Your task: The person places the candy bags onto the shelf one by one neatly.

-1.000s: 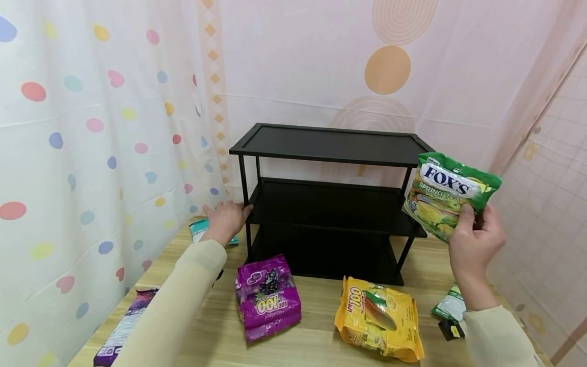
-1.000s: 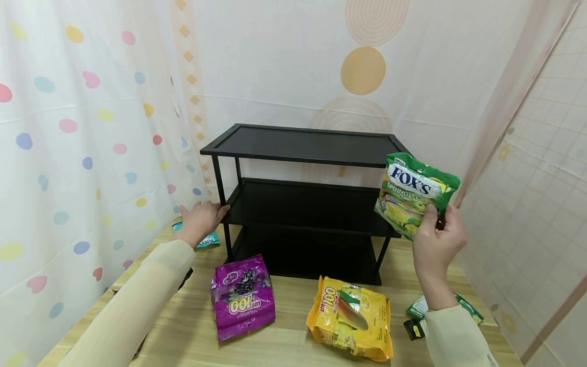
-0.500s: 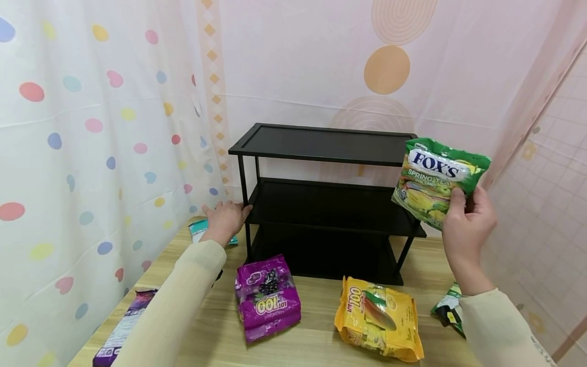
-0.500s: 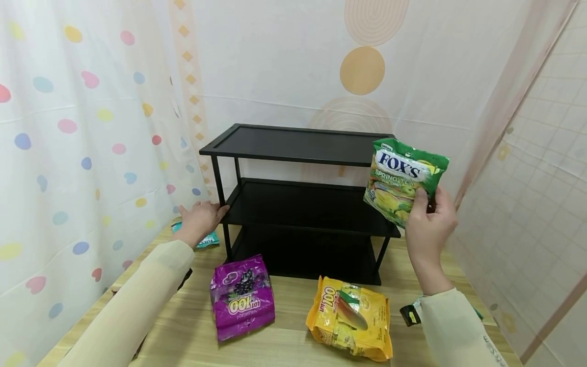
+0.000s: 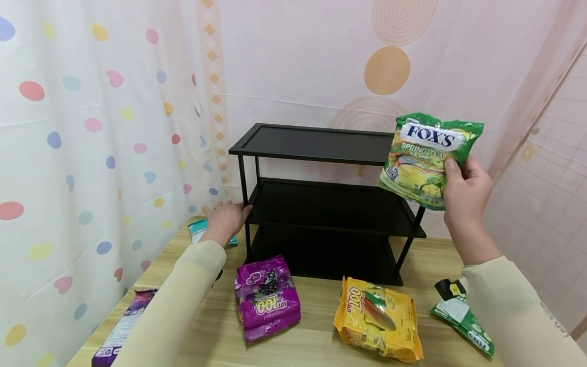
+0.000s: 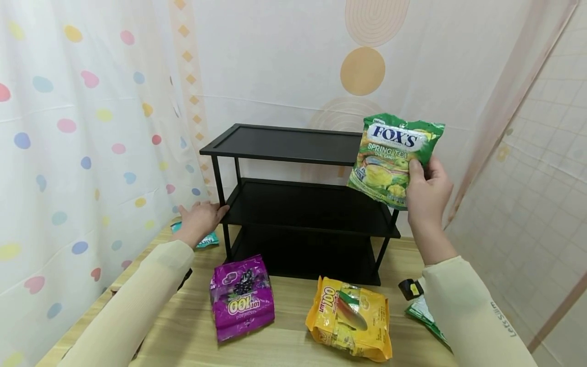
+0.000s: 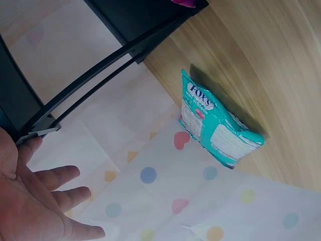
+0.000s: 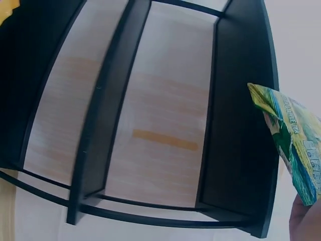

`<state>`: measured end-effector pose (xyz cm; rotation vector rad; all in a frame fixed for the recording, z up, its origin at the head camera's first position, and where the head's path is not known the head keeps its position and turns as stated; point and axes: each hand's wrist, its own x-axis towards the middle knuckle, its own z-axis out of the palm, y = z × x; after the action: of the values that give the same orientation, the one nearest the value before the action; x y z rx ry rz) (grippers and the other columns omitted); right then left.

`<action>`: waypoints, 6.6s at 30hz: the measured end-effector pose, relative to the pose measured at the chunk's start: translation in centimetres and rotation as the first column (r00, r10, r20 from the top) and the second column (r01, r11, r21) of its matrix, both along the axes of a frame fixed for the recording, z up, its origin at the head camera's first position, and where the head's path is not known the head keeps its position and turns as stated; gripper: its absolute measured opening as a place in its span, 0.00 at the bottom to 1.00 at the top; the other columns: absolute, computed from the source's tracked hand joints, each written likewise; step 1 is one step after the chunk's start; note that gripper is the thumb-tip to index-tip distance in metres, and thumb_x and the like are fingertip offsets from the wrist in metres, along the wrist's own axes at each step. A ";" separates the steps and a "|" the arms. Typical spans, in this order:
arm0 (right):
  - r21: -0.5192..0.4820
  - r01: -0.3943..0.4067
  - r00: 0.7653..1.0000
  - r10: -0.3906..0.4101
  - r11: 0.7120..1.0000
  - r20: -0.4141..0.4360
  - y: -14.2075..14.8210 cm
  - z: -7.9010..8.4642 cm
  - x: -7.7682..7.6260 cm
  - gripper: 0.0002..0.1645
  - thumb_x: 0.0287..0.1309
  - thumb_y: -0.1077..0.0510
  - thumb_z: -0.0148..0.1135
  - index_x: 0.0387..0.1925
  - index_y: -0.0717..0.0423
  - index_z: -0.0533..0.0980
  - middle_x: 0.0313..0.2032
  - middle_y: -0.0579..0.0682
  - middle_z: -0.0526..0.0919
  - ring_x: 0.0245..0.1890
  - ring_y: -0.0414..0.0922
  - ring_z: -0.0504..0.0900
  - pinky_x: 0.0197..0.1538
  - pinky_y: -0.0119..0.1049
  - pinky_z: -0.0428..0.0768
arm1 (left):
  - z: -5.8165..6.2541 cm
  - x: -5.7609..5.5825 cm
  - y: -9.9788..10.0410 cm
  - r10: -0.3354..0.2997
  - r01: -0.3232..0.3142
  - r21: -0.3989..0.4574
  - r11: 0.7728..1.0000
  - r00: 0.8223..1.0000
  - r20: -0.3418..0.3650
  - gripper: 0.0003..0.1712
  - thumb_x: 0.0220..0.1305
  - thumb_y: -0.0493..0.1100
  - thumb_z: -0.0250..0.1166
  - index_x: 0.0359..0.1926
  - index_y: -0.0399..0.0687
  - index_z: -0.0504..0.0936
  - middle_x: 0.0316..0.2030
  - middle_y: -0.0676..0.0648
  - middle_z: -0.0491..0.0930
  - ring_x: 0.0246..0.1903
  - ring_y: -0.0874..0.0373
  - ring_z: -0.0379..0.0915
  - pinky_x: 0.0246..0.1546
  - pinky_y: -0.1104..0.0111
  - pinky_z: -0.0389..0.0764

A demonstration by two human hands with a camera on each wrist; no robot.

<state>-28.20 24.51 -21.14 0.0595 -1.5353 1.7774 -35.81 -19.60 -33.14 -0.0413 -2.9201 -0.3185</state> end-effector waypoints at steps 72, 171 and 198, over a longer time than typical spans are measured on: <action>0.726 0.666 0.743 -0.060 0.170 -0.667 -0.6 -0.7 -4.8 0.08 0.58 0.68 0.65 0.38 0.57 0.86 0.38 0.58 0.84 0.37 0.62 0.78 0.39 0.58 0.78 | -0.1 -0.3 0.1 -0.010 0.010 0.000 1.000 1.000 -0.002 0.32 0.80 0.57 0.39 0.66 0.39 0.74 0.63 0.28 0.69 0.64 0.26 0.57 0.58 0.23 0.39; 0.973 0.229 0.966 -0.115 -0.025 -0.231 -5.7 -0.9 -6.3 0.33 0.66 0.46 0.62 0.65 0.60 0.72 0.66 0.60 0.71 0.67 0.58 0.68 0.67 0.55 0.64 | -0.2 -0.2 0.0 -0.006 0.006 -0.006 1.000 1.000 -0.014 0.31 0.80 0.56 0.39 0.66 0.40 0.74 0.62 0.28 0.70 0.64 0.25 0.58 0.58 0.23 0.41; 0.905 0.424 0.905 -0.029 0.037 -0.423 -5.2 -1.6 -5.8 0.27 0.65 0.50 0.63 0.61 0.60 0.76 0.57 0.61 0.78 0.57 0.60 0.76 0.65 0.60 0.64 | -0.2 -0.1 -0.1 -0.017 0.017 -0.005 1.000 1.000 -0.026 0.31 0.80 0.56 0.40 0.65 0.39 0.75 0.61 0.28 0.71 0.62 0.25 0.60 0.57 0.23 0.42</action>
<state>-34.05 19.33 -22.78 0.6956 -2.0792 0.0486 -35.87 -19.66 -33.29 -0.0700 -2.8965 -0.3121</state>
